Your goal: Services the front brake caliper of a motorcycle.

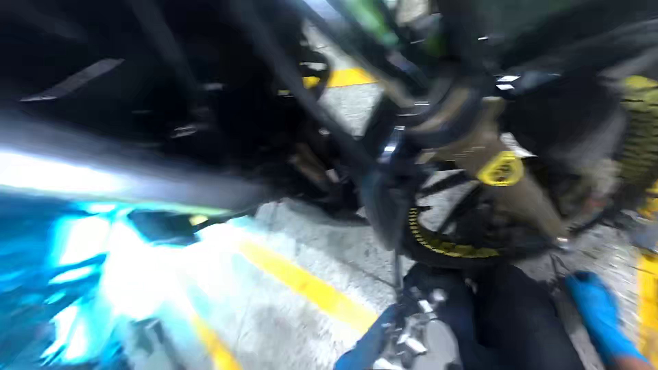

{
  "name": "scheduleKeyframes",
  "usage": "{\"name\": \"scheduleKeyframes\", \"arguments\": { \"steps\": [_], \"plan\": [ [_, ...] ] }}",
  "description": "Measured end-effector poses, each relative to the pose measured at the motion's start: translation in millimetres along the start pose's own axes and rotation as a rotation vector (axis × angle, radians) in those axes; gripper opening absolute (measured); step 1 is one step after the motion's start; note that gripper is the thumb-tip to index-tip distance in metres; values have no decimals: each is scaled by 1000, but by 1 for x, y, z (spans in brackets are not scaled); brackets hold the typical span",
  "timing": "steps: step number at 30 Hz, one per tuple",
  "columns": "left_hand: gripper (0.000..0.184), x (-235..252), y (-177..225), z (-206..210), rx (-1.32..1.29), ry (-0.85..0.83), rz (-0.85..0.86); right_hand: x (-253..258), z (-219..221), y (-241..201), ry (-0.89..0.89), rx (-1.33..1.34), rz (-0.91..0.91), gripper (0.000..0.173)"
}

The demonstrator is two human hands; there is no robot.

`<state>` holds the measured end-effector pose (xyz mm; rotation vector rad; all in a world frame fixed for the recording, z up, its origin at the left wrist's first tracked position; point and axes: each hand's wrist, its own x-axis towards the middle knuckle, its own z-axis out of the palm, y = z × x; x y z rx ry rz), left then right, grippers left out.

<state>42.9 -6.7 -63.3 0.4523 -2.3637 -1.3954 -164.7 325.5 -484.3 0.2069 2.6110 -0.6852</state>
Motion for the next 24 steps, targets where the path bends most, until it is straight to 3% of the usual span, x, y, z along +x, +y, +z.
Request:
{"name": "scheduleKeyframes", "arguments": {
  "steps": [1,2,4,7,9,11,13,15,20,24],
  "plan": [
    [73,-3,-6,1,24,22,17,-6,-28,-18,-111,98,101,49],
    [77,-7,-9,3,75,39,44,-14,-49,-30,-104,188,134,46],
    [80,-11,-7,7,259,86,142,-42,-85,-53,51,384,41,42],
    [76,-11,2,8,340,131,248,-90,-149,-109,198,737,-302,27],
    [73,-12,6,7,348,159,321,-146,-205,-178,50,945,-567,15],
    [75,-18,-1,6,314,158,386,-203,-242,-239,-150,1032,-829,25],
    [81,-22,-10,9,306,184,457,-247,-253,-279,-236,1032,-1008,23],
    [81,-23,-14,10,300,215,516,-267,-243,-298,-206,1015,-1083,16],
    [76,-23,-13,8,303,253,583,-285,-242,-305,-102,988,-1076,13],
    [71,-21,-11,10,311,257,610,-290,-250,-309,-3,821,-1083,18]
  ]
}}
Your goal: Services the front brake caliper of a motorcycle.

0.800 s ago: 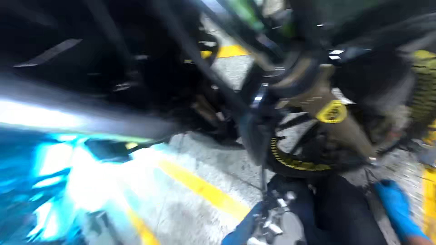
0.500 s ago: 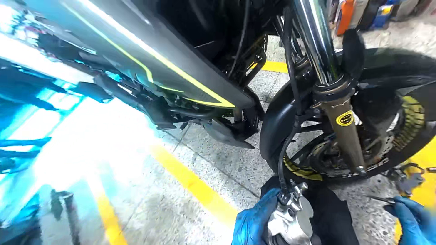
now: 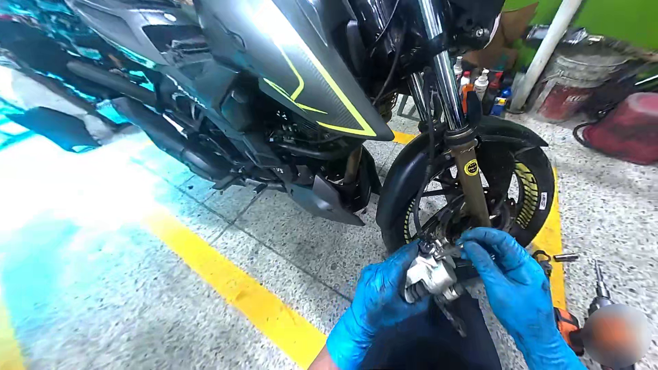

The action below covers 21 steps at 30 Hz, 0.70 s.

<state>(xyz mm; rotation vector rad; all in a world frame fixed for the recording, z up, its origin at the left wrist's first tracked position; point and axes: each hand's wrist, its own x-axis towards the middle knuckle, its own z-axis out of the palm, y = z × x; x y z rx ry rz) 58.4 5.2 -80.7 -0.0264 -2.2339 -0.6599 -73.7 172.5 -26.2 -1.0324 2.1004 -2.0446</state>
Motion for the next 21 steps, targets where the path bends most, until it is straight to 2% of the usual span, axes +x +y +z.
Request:
{"name": "scheduleKeyframes", "arguments": {
  "steps": [3,7,10,12,14,16,18,21],
  "plan": [
    [69,2,1,-2,21,17,20,2,2,-7,-55,-67,93,18],
    [69,5,2,-4,-16,5,-14,14,0,-11,-288,-178,242,13],
    [71,3,0,-6,-18,-14,-30,32,-7,-16,-456,-386,208,11],
    [71,4,0,-8,-16,-13,-19,40,-9,-20,-549,-494,116,18],
    [71,7,2,-8,-13,-3,-7,41,-6,-19,-589,-630,-111,36],
    [71,8,5,-8,-9,5,-11,41,-2,-17,-538,-779,-352,45],
    [70,6,4,-6,17,15,-11,40,1,-18,-479,-914,-518,45],
    [70,3,5,-2,25,49,-21,27,3,-11,-293,-863,-529,50]
  ]
}}
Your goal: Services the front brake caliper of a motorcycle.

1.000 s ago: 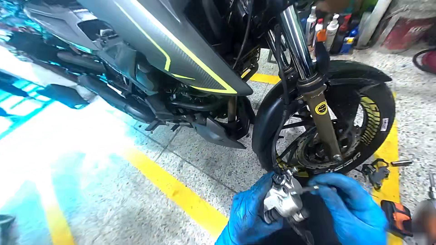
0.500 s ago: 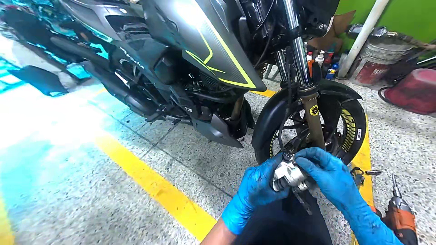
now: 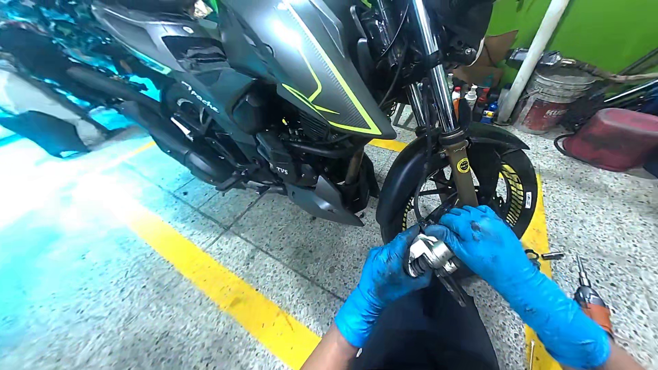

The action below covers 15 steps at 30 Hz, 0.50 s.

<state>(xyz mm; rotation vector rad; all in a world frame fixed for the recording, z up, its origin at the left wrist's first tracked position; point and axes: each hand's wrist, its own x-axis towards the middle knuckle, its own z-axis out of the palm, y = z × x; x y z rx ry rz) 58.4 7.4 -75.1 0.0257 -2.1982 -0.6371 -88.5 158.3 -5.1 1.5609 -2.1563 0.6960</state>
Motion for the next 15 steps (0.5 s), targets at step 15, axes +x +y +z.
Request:
{"name": "scheduleKeyframes", "arguments": {
  "steps": [15],
  "plan": [
    [71,-2,5,4,-48,26,-50,-58,37,-31,109,673,498,66]
  ]
}}
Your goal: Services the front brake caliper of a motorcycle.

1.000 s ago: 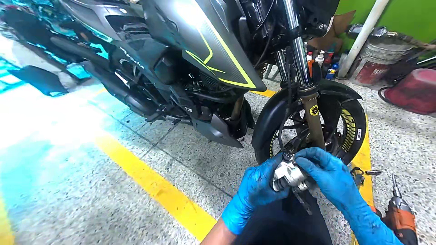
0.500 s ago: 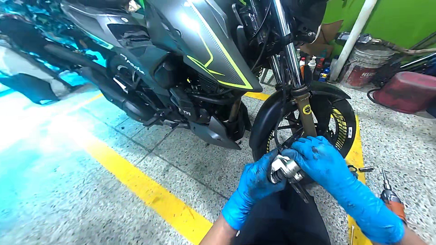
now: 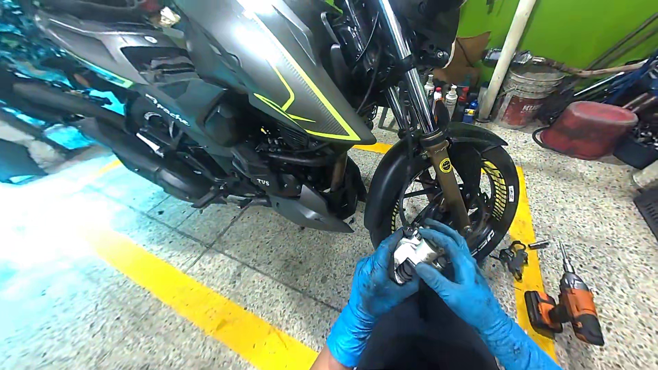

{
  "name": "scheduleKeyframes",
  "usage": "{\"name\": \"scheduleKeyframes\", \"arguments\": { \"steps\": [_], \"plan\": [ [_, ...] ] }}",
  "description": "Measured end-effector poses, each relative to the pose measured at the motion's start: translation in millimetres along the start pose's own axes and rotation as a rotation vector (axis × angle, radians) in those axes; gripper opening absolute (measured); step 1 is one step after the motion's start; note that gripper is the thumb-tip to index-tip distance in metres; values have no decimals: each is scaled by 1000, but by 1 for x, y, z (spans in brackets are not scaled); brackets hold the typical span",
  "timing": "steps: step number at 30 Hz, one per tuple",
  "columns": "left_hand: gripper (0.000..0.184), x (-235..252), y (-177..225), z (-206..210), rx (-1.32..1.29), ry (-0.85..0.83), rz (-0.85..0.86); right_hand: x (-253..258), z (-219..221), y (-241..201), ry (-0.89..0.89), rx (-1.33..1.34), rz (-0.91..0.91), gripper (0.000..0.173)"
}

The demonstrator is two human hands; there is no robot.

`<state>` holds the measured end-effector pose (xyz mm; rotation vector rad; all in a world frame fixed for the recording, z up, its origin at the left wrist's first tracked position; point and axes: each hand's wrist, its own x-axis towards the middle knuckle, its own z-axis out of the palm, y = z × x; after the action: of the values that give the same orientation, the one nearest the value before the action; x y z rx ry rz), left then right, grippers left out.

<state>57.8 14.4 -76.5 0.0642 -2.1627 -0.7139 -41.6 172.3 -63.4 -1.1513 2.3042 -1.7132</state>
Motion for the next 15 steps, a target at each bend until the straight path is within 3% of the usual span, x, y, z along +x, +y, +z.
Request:
{"name": "scheduleKeyframes", "arguments": {
  "steps": [2,3,6,10,13,15],
  "plan": [
    [72,1,2,1,8,-10,23,-3,1,-2,-53,222,272,100],
    [71,-1,1,3,11,-3,25,-1,0,-5,-90,315,374,109],
    [73,-16,-4,12,10,7,-11,8,-1,-5,-194,433,547,110],
    [79,-32,-6,25,-47,-9,-150,8,9,14,-140,399,561,107],
    [99,-35,1,34,-194,12,-370,9,8,20,-117,425,571,105],
    [108,-35,10,31,-316,-25,-625,9,10,20,-135,456,563,104]
  ]
}}
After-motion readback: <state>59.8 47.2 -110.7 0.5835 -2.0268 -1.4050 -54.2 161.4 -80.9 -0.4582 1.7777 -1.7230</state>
